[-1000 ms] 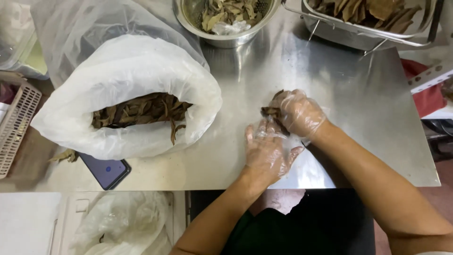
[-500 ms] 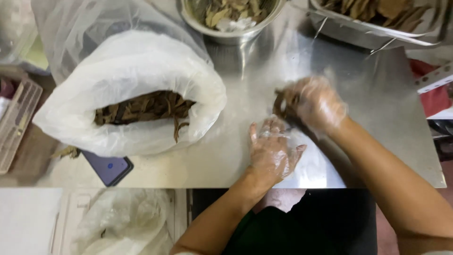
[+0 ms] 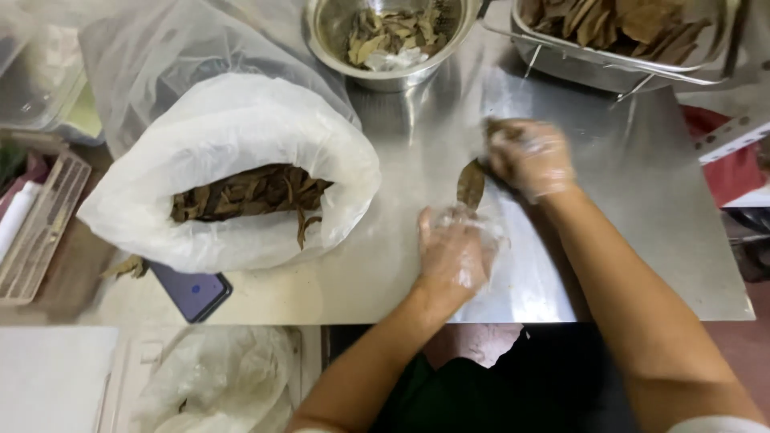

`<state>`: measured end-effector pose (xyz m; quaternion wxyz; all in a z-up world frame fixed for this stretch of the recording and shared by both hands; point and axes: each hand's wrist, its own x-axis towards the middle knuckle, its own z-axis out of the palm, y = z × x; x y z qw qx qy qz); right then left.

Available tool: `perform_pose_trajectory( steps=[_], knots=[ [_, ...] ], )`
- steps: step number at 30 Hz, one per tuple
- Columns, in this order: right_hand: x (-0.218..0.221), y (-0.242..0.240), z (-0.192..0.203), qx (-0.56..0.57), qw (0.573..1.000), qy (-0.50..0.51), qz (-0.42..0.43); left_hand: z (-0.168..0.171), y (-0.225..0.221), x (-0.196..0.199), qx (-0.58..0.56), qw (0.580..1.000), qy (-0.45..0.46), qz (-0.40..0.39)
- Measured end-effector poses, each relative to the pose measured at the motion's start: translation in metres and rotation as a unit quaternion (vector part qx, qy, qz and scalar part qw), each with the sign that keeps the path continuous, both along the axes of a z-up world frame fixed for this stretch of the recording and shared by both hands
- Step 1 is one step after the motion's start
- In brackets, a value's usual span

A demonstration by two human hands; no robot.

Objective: Sorting and arranging dried leaves from a large plastic bag onto a metal work surface

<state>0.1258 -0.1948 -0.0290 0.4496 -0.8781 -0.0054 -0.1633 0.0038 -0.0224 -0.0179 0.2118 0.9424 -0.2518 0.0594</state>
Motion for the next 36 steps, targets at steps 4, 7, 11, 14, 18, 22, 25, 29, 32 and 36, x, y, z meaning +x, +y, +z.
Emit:
perform_pose_trajectory(
  steps=[4,7,11,14,18,22,25,29,32,36],
  knots=[
    [-0.003,-0.030,-0.021,0.100,0.989,0.086,-0.061,-0.038,-0.005,0.035,0.016,0.993,-0.118,0.011],
    [-0.002,-0.034,-0.015,0.371,0.923,0.097,-0.010,-0.040,-0.014,0.062,0.090,0.996,-0.008,0.004],
    [0.007,-0.044,-0.028,0.445,0.890,0.096,0.023,-0.100,-0.032,0.106,0.161,0.985,-0.033,-0.046],
    [0.009,-0.045,-0.029,0.457,0.883,0.097,0.032,-0.110,-0.039,0.119,0.157,0.986,-0.038,-0.050],
    [0.011,-0.048,-0.039,0.481,0.870,0.101,0.044,-0.027,-0.024,0.086,0.177,0.984,-0.006,-0.038],
    [0.005,-0.042,-0.021,0.488,0.865,0.106,0.054,-0.064,-0.031,0.087,0.169,0.985,-0.012,-0.032],
    [-0.001,-0.037,-0.012,0.497,0.861,0.099,0.049,-0.042,-0.029,0.087,0.194,0.979,-0.020,-0.056],
    [-0.005,-0.035,-0.004,0.511,0.852,0.105,0.045,-0.010,-0.015,0.089,0.146,0.988,0.002,-0.043],
    [-0.004,-0.035,0.001,0.527,0.841,0.114,0.039,0.023,0.001,0.088,0.088,0.992,0.091,-0.018],
    [-0.022,-0.014,0.039,0.586,0.803,0.105,0.027,0.040,0.030,0.097,-0.103,0.974,0.202,-0.002]
  ],
)
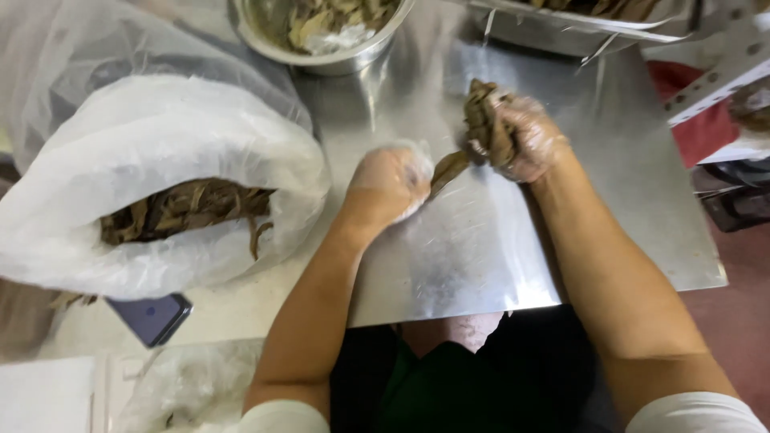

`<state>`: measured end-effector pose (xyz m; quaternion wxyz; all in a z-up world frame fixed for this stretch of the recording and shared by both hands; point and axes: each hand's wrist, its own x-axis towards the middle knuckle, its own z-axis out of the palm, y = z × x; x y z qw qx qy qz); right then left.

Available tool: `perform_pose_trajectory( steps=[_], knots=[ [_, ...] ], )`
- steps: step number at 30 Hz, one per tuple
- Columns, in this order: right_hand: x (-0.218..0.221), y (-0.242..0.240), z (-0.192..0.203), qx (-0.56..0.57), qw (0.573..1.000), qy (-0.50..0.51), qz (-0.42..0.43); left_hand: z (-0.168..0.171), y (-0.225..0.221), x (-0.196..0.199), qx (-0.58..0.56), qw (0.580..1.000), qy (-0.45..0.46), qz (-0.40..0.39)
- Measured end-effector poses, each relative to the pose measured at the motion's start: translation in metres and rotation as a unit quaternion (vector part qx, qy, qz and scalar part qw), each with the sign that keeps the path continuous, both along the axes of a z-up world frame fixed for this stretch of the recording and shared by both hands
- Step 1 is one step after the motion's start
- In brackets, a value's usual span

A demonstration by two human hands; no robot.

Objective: Sorting and arranging dried leaves from a large plastic bag onto a metal work surface

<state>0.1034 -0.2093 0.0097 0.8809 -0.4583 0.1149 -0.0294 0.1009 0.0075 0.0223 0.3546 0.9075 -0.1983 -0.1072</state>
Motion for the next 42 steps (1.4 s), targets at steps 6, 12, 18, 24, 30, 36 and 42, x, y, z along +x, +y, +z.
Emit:
perform_pose_trajectory(
  steps=[6,12,18,24,30,36,42],
  knots=[
    [0.017,-0.013,-0.030,-0.006,0.999,0.038,0.030,0.010,-0.010,-0.010,0.106,0.989,-0.085,-0.059],
    [0.014,-0.013,-0.028,-0.011,0.999,0.040,0.029,-0.038,-0.029,-0.006,0.119,0.988,-0.095,-0.031],
    [0.000,-0.004,-0.010,-0.016,0.999,0.019,0.035,-0.023,-0.009,-0.006,0.003,0.991,-0.126,-0.048],
    [0.018,-0.028,-0.024,0.000,0.993,0.056,0.100,0.018,0.002,0.004,-0.024,0.963,0.267,-0.029],
    [-0.018,0.013,0.008,-0.277,0.938,-0.084,0.188,-0.006,0.009,0.007,-0.071,0.977,0.199,-0.039],
    [-0.007,0.017,-0.016,-0.496,0.842,-0.105,0.184,-0.093,0.008,0.059,-0.177,0.970,0.136,0.094],
    [-0.003,0.006,-0.048,-0.471,0.859,-0.121,0.160,-0.055,0.013,0.047,-0.113,0.985,0.068,0.107]
  ],
)
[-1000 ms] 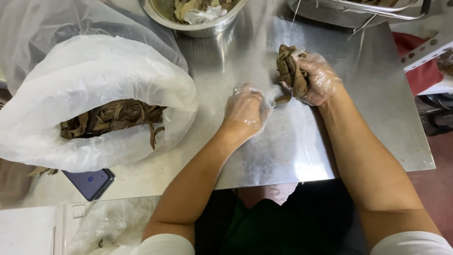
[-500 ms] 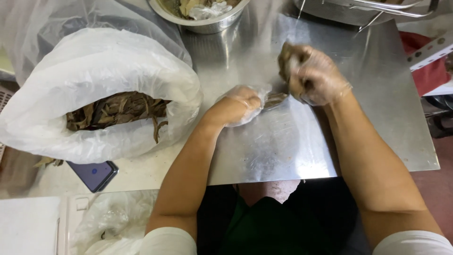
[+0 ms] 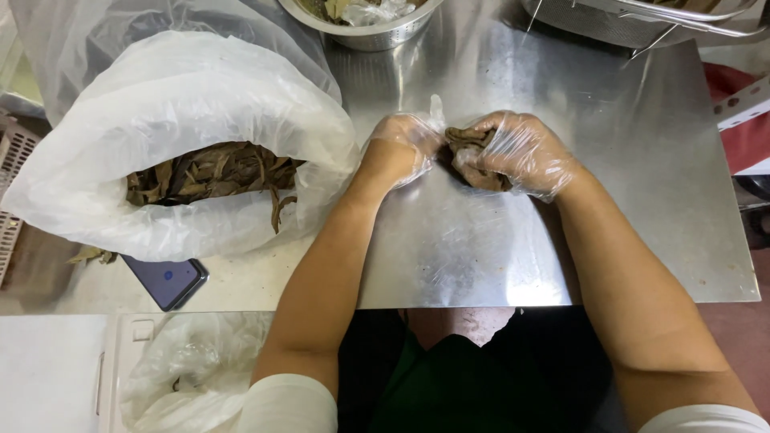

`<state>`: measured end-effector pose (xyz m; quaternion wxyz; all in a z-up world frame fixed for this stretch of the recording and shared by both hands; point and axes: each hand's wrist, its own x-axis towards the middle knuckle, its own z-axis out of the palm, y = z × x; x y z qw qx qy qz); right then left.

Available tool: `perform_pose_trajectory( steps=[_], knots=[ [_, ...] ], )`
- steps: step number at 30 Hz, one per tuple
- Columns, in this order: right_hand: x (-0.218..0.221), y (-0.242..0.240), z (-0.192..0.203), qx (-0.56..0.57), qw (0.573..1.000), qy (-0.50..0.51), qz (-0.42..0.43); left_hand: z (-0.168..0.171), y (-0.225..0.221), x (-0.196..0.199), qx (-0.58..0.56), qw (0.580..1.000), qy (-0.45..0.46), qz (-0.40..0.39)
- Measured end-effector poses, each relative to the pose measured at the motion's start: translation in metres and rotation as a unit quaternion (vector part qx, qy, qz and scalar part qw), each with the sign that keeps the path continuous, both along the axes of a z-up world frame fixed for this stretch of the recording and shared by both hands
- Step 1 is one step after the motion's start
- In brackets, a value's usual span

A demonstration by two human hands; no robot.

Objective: Sorting and arranging dried leaves from a large plastic bag onto a metal work surface

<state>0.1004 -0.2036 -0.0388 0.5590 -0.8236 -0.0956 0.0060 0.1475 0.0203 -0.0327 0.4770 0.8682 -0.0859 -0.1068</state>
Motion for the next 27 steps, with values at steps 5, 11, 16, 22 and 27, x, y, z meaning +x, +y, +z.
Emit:
perform_pose_trajectory(
  steps=[5,11,16,22,27],
  knots=[
    [0.004,0.007,0.014,-0.084,0.976,-0.194,0.057,0.026,-0.008,-0.007,0.110,0.991,0.067,-0.018],
    [0.012,0.026,0.000,-0.189,0.945,-0.249,0.096,0.059,-0.017,-0.014,0.147,0.982,0.112,-0.043],
    [-0.006,0.007,0.023,-0.310,0.914,-0.228,0.129,0.068,-0.018,-0.013,0.157,0.975,0.149,-0.054],
    [-0.026,-0.002,0.060,-0.298,0.922,-0.214,0.128,0.044,-0.020,-0.006,0.086,0.979,0.183,0.011],
    [-0.020,0.014,0.037,-0.165,0.952,-0.220,0.134,0.069,-0.017,-0.020,0.062,0.979,0.189,0.034]
  ],
)
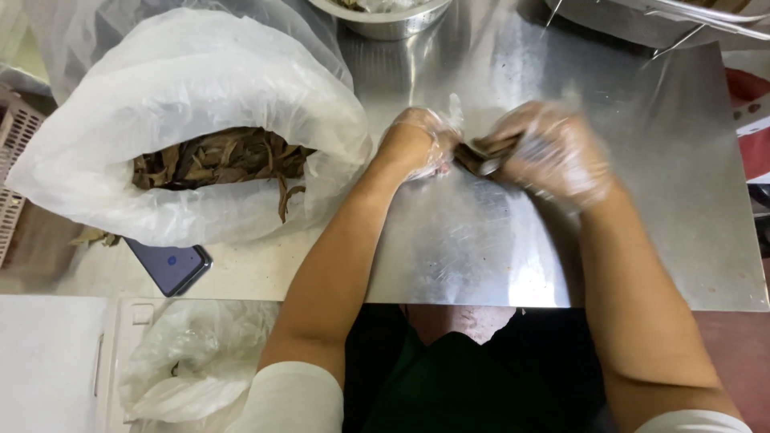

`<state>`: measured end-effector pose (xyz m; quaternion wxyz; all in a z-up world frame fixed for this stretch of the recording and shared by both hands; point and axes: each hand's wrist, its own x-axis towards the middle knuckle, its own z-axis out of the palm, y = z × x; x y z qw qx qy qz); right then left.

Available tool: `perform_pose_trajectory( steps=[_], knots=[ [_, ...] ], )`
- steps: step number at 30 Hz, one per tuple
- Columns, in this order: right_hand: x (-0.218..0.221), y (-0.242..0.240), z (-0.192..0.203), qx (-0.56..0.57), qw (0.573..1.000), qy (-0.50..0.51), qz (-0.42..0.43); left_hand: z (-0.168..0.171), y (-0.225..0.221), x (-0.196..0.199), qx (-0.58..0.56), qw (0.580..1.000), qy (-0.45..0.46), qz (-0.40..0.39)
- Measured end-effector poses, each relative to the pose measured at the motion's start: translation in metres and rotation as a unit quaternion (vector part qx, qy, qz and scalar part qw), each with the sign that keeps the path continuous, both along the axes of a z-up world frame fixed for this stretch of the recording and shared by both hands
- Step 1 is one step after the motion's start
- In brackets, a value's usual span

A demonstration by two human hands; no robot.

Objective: Sorting and arranging dried leaves from a large plastic bag onto a metal work surface

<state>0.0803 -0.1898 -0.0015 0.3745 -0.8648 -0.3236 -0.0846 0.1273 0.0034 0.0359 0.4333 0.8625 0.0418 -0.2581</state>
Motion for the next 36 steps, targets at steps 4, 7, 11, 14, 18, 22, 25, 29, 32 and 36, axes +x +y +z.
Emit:
perform_pose_trajectory(
  steps=[4,7,11,14,18,22,25,29,32,36],
  knots=[
    [0.010,0.010,-0.020,0.082,0.997,0.009,0.001,-0.044,0.002,0.021,0.050,0.993,-0.064,-0.085],
    [0.017,0.019,-0.020,0.009,0.993,0.001,-0.114,-0.045,0.003,0.016,0.029,0.996,-0.062,-0.054],
    [0.020,0.017,-0.005,-0.219,0.937,0.110,-0.249,-0.024,-0.002,0.006,0.044,0.995,-0.055,-0.074],
    [0.024,0.003,-0.019,-0.241,0.918,0.158,-0.274,-0.029,-0.006,0.011,-0.019,0.998,-0.026,-0.055],
    [0.031,-0.015,-0.035,-0.233,0.923,0.157,-0.262,-0.034,-0.007,0.009,-0.100,0.995,-0.003,0.016],
    [0.000,-0.030,0.007,0.133,0.968,0.169,-0.130,-0.051,0.007,0.010,-0.179,0.980,-0.077,0.038],
    [0.001,-0.036,0.033,0.336,0.890,0.275,-0.140,-0.063,0.000,0.027,-0.282,0.905,-0.285,0.143],
    [0.020,-0.052,0.018,0.620,0.654,0.426,-0.080,-0.016,-0.032,0.038,-0.351,0.901,-0.154,0.203],
    [0.036,-0.062,-0.002,0.582,0.670,0.458,0.051,0.006,-0.071,0.073,-0.363,0.873,-0.269,0.181],
    [0.048,-0.076,-0.034,0.533,0.695,0.476,0.086,0.033,-0.131,0.139,-0.180,0.743,-0.637,0.095]
  ],
)
